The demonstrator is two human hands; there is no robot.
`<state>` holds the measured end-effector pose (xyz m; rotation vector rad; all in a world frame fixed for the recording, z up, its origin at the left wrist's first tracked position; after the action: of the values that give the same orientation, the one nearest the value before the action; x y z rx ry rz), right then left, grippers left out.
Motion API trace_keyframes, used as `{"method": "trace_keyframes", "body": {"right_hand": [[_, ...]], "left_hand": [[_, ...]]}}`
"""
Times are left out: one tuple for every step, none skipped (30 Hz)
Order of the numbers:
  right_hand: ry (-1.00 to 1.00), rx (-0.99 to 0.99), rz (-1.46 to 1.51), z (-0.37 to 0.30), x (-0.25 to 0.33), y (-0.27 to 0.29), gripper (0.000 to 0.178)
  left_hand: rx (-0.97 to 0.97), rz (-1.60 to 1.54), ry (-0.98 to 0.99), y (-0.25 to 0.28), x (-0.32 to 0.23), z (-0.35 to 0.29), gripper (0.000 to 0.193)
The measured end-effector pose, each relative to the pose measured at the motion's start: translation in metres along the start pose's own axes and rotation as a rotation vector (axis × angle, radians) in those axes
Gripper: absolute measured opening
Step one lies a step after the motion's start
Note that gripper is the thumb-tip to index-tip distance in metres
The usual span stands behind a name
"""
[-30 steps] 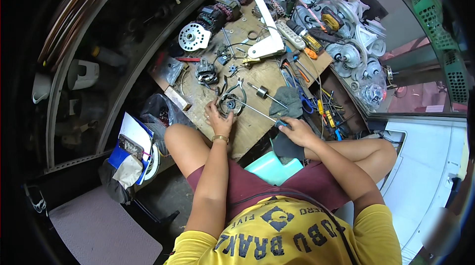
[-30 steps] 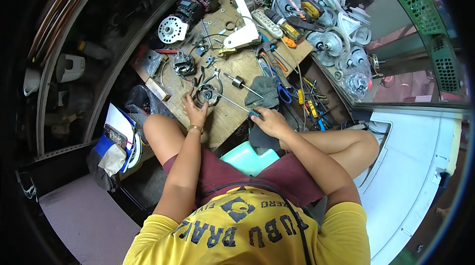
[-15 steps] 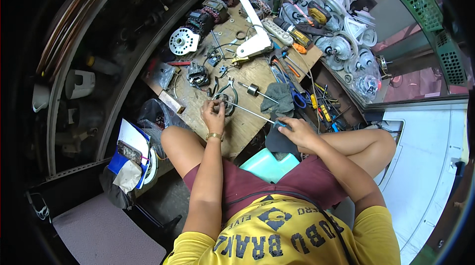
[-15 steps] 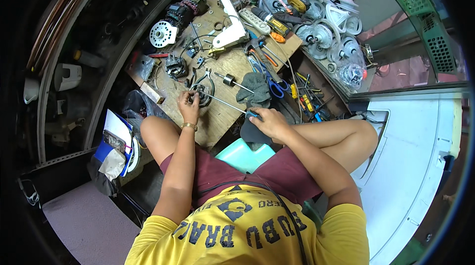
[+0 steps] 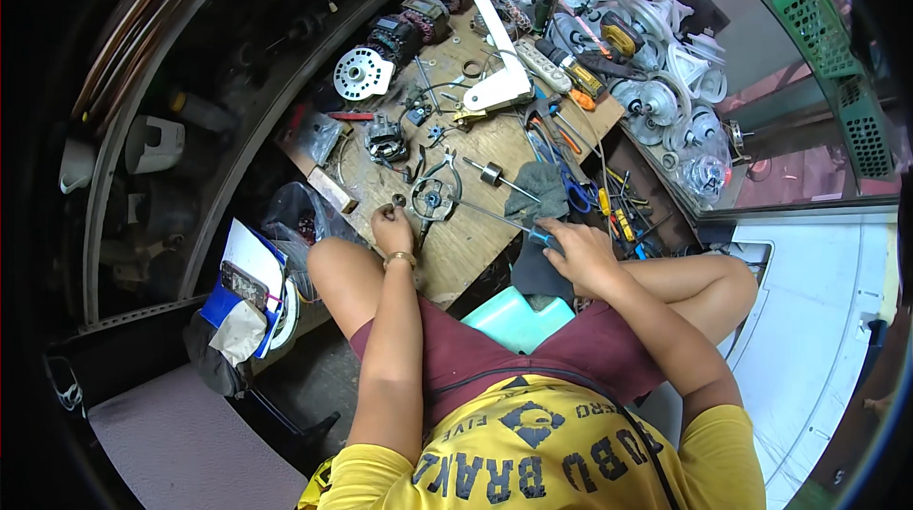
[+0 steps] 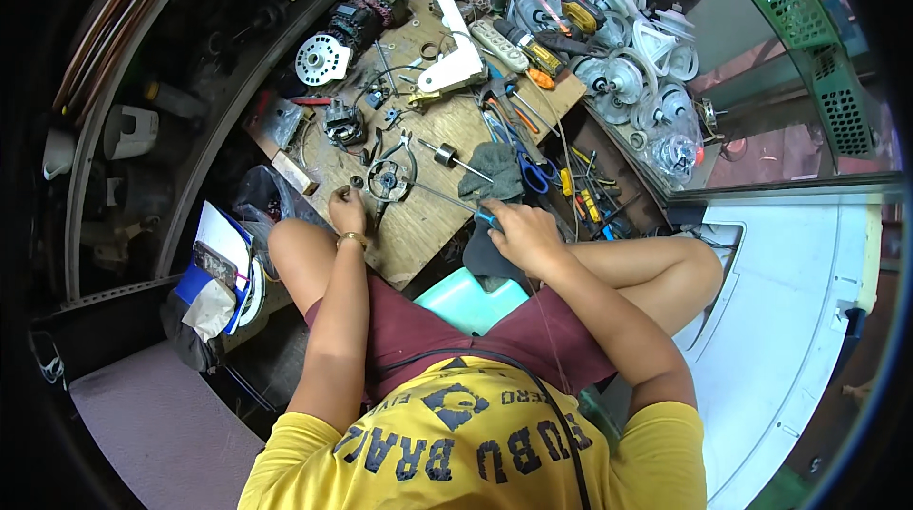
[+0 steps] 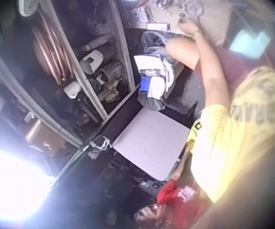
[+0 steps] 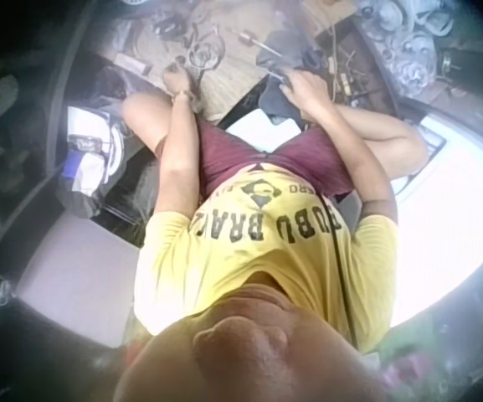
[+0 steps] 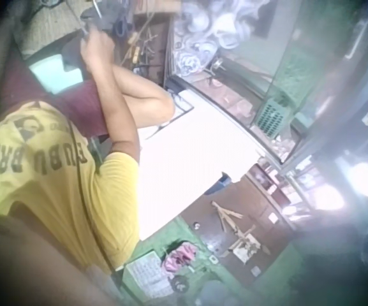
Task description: The person cleans motor components with a cloth, uses a screwdriver to pry and secure parts of the motor housing, and uses a hammer to tap pieces into place while seated on the floor.
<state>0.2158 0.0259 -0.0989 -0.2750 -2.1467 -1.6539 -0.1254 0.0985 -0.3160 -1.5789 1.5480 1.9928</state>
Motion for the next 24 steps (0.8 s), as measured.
{"method": "trace_keyframes", "body": {"right_hand": [[0.018,0.001,0.006,0.005,0.012,0.003,0.04],[0.085,-0.026,-0.012,0.012,0.027,0.008,0.037],[0.133,-0.057,-0.04,0.017,0.034,0.014,0.035],[0.136,-0.061,-0.044,0.022,0.038,0.016,0.035],[0.206,-0.089,-0.095,0.026,0.047,0.017,0.033],[0.274,-0.118,-0.146,0.029,0.055,0.018,0.031],[0.281,-0.12,-0.145,0.033,0.062,0.019,0.031],[0.3,-0.11,-0.203,0.037,0.063,0.019,0.031],[0.32,-0.099,-0.261,0.04,0.065,0.019,0.031],[0.314,-0.101,-0.268,0.042,0.066,0.019,0.031],[0.323,-0.095,-0.286,0.043,0.068,0.018,0.031],[0.333,-0.087,-0.304,0.043,0.07,0.017,0.031],[0.332,-0.088,-0.307,0.044,0.072,0.018,0.031],[0.353,-0.087,-0.312,0.045,0.076,0.018,0.03],[0.376,-0.086,-0.317,0.046,0.081,0.018,0.029],[0.384,-0.088,-0.315,0.048,0.086,0.019,0.029],[0.392,-0.081,-0.336,0.049,0.086,0.019,0.028],[0.396,-0.074,-0.356,0.051,0.086,0.02,0.027],[0.387,-0.074,-0.362,0.052,0.085,0.022,0.027],[0.414,-0.062,-0.396,0.054,0.091,0.025,0.023],[0.44,-0.049,-0.431,0.057,0.096,0.025,0.02],[0.439,-0.051,-0.431,0.063,0.099,0.025,0.02],[0.489,-0.051,-0.473,0.068,0.104,0.024,0.019],[0.538,-0.052,-0.516,0.071,0.109,0.022,0.018]], "left_hand": [[-0.019,0.004,0.0,0.006,0.003,-0.004,0.031],[-0.095,0.01,-0.101,0.014,0.006,-0.006,0.038],[-0.152,0.008,-0.204,0.012,0.001,-0.012,0.047],[-0.021,-0.061,-0.213,0.004,0.001,-0.016,0.056],[0.044,-0.085,-0.223,0.002,0.004,-0.018,0.058],[0.039,-0.093,-0.274,-0.001,0.004,-0.019,0.063],[0.035,-0.1,-0.324,-0.002,0.005,-0.02,0.068],[0.043,-0.109,-0.326,-0.007,0.002,-0.023,0.068],[0.117,-0.107,-0.252,-0.013,0.002,-0.026,0.073],[0.19,-0.103,-0.178,-0.019,0.003,-0.028,0.078],[0.193,-0.107,-0.179,-0.019,0.001,-0.029,0.078],[0.203,-0.104,-0.174,-0.019,0.0,-0.029,0.077],[0.211,-0.101,-0.169,-0.019,-0.002,-0.029,0.077],[0.204,-0.101,-0.169,-0.016,-0.001,-0.027,0.077],[0.194,-0.131,-0.226,-0.012,-0.003,-0.024,0.077],[0.182,-0.159,-0.283,-0.007,-0.005,-0.022,0.077],[0.187,-0.164,-0.283,-0.008,-0.008,-0.026,0.077],[0.2,-0.183,-0.301,-0.01,-0.015,-0.032,0.077],[0.212,-0.202,-0.319,-0.011,-0.023,-0.037,0.077],[0.21,-0.201,-0.32,-0.008,-0.024,-0.037,0.077],[0.197,-0.192,-0.357,-0.005,-0.026,-0.038,0.077],[0.185,-0.185,-0.395,-0.003,-0.029,-0.038,0.077],[0.19,-0.187,-0.396,-0.004,-0.031,-0.04,0.077],[0.206,-0.182,-0.406,-0.006,-0.034,-0.041,0.076]]}}
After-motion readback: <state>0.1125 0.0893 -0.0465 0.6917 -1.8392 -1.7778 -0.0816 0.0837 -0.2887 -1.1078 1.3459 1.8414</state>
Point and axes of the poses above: each hand's wrist, its own z-axis towards the middle knuckle, its own y-axis out of the back of the hand, x = y × z, the point moved 4 cm from there along z, towards the middle knuckle, and after that the axes turned 4 degrees about -x, right-handed, at the moved point
